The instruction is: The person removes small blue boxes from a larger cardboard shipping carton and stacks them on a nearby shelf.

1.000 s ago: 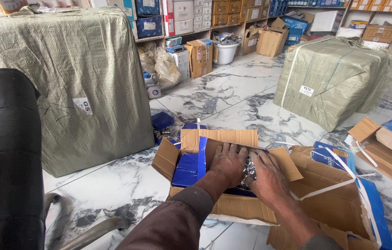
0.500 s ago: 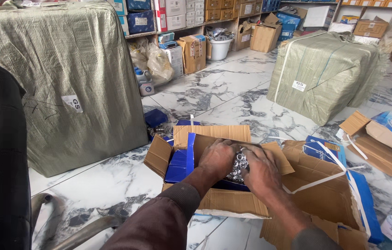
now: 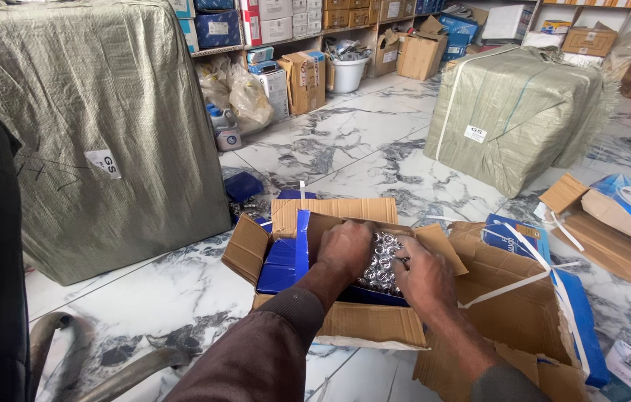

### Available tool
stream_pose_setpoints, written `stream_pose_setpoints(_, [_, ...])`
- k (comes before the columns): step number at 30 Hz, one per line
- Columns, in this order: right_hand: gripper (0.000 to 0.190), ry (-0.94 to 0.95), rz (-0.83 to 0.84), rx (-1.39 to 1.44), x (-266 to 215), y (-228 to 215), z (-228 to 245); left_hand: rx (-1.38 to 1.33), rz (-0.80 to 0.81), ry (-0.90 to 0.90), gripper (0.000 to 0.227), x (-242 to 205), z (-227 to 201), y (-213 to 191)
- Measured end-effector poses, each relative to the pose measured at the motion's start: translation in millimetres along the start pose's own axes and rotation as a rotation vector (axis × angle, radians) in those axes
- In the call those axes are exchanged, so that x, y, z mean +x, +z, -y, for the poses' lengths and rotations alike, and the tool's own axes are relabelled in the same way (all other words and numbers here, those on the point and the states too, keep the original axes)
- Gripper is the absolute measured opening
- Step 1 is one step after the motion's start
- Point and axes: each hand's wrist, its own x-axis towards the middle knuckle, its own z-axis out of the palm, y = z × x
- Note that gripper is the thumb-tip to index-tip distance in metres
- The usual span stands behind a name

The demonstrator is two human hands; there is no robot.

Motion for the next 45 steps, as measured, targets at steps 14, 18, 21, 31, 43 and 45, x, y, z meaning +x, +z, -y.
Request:
stream_pose_setpoints(14, [0.033, -0.034, -0.055, 0.102, 25, 17, -6, 0.298, 0.081, 0.195, 0.020, 42, -2, 23])
stream_pose_setpoints(18, [0.006, -0.088, -0.141, 0.026, 51, 23, -2, 0.304, 0.065, 0.181, 0.021, 65, 2, 27])
stream_pose_setpoints(21, [0.006, -0.028, -0.148, -0.013, 70, 33, -6, 0.268, 0.047, 0.161, 0.021, 70, 2, 19])
stream_pose_setpoints(31, [0.042, 0.094, 0.258, -0.064, 48, -25, 45, -0.089, 0.123, 0.073, 0.031, 62, 19, 7])
stream_pose_setpoints(43, [0.047, 0.330, 0.311, 0.554, 24, -19, 41, -0.530, 0.299, -0.025, 0.039, 55, 26, 28])
stream_pose_setpoints(45, [0.060, 0.274, 0.298, 0.853, 14, -18, 38, -0.526, 0.305, -0.063, 0.039, 33, 28, 15])
